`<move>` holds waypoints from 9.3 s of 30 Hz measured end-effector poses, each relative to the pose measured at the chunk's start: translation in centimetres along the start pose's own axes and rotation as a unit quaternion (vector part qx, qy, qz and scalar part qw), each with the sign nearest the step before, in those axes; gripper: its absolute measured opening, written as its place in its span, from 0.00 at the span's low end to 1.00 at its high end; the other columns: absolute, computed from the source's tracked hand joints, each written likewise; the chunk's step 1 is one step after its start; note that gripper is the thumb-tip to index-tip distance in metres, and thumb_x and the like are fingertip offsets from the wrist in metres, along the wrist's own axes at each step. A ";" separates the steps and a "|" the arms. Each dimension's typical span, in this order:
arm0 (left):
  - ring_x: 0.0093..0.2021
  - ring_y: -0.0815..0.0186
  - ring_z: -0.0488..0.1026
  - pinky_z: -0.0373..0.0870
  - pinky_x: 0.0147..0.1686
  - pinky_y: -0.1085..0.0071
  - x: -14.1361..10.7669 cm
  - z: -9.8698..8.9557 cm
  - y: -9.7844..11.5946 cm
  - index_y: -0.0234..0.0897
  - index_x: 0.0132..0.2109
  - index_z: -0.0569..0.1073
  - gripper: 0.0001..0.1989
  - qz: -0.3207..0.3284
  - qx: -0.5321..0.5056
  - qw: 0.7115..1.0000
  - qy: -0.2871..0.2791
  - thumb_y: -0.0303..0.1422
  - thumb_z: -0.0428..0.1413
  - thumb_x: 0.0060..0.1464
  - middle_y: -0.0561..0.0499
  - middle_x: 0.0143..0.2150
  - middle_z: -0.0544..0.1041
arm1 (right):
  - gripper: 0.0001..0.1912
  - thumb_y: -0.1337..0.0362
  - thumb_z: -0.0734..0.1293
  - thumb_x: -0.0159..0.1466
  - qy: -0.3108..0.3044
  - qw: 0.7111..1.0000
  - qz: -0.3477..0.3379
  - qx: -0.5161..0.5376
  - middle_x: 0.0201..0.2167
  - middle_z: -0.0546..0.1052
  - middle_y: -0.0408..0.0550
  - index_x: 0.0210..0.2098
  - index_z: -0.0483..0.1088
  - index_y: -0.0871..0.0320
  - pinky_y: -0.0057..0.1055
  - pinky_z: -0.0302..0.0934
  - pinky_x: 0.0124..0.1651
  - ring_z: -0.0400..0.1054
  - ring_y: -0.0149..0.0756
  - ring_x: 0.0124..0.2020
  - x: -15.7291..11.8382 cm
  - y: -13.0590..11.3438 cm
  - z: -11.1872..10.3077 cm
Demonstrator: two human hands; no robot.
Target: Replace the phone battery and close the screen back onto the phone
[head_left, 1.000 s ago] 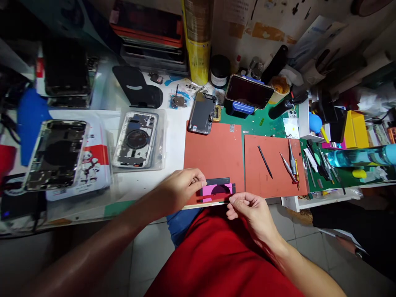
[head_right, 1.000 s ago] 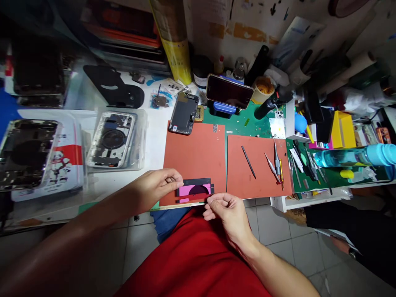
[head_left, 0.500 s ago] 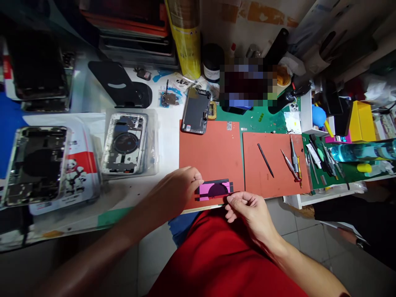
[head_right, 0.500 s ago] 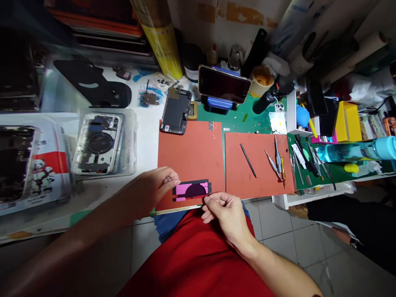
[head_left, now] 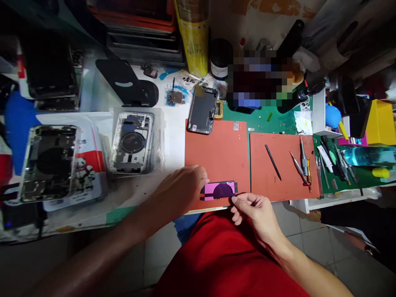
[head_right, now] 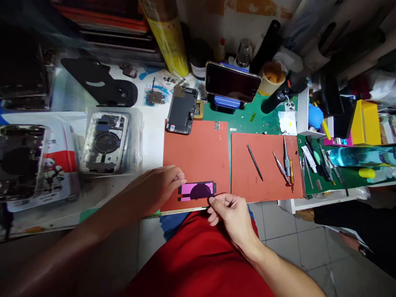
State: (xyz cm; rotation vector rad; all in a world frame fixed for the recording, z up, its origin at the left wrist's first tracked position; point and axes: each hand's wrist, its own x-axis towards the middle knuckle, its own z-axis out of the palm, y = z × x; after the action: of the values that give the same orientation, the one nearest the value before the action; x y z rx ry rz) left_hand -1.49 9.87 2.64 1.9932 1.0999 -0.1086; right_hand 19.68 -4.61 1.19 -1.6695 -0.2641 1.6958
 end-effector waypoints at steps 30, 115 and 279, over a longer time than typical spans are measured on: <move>0.40 0.56 0.76 0.65 0.43 0.58 0.8 0.4 -0.1 0.43 0.39 0.72 0.13 -0.082 0.013 0.995 -0.050 0.37 0.46 0.70 0.48 0.42 0.80 | 0.32 0.35 0.82 0.55 0.013 1.000 0.023 -0.007 0.18 0.80 0.47 0.27 0.77 0.61 0.25 0.64 0.24 0.71 0.28 0.17 0.5 -0.1 0.2; 0.37 0.57 0.74 0.65 0.39 0.60 0.7 0.5 -0.2 0.44 0.34 0.69 0.15 -0.034 -0.016 0.999 -0.012 0.41 0.45 0.67 0.48 0.36 0.77 | 0.31 0.36 0.81 0.57 0.009 0.999 0.020 -0.023 0.19 0.80 0.46 0.28 0.78 0.59 0.27 0.65 0.28 0.71 0.30 0.19 0.4 -0.4 0.2; 0.38 0.61 0.83 0.80 0.43 0.69 -3.8 7.3 6.5 0.38 0.41 0.88 0.20 -0.053 -0.666 0.719 0.190 0.50 0.75 0.51 0.47 0.38 0.88 | 0.09 0.51 0.81 0.64 -0.009 0.918 -0.338 -0.206 0.34 0.80 0.46 0.37 0.88 0.48 0.35 0.69 0.41 0.74 0.38 0.37 -1.4 -4.2 -0.3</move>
State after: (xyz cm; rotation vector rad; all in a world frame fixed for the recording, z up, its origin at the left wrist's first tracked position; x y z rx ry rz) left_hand 3.10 0.50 3.63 0.6094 1.0203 0.8543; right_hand 21.25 -2.54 4.81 -1.5770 -1.1332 1.1689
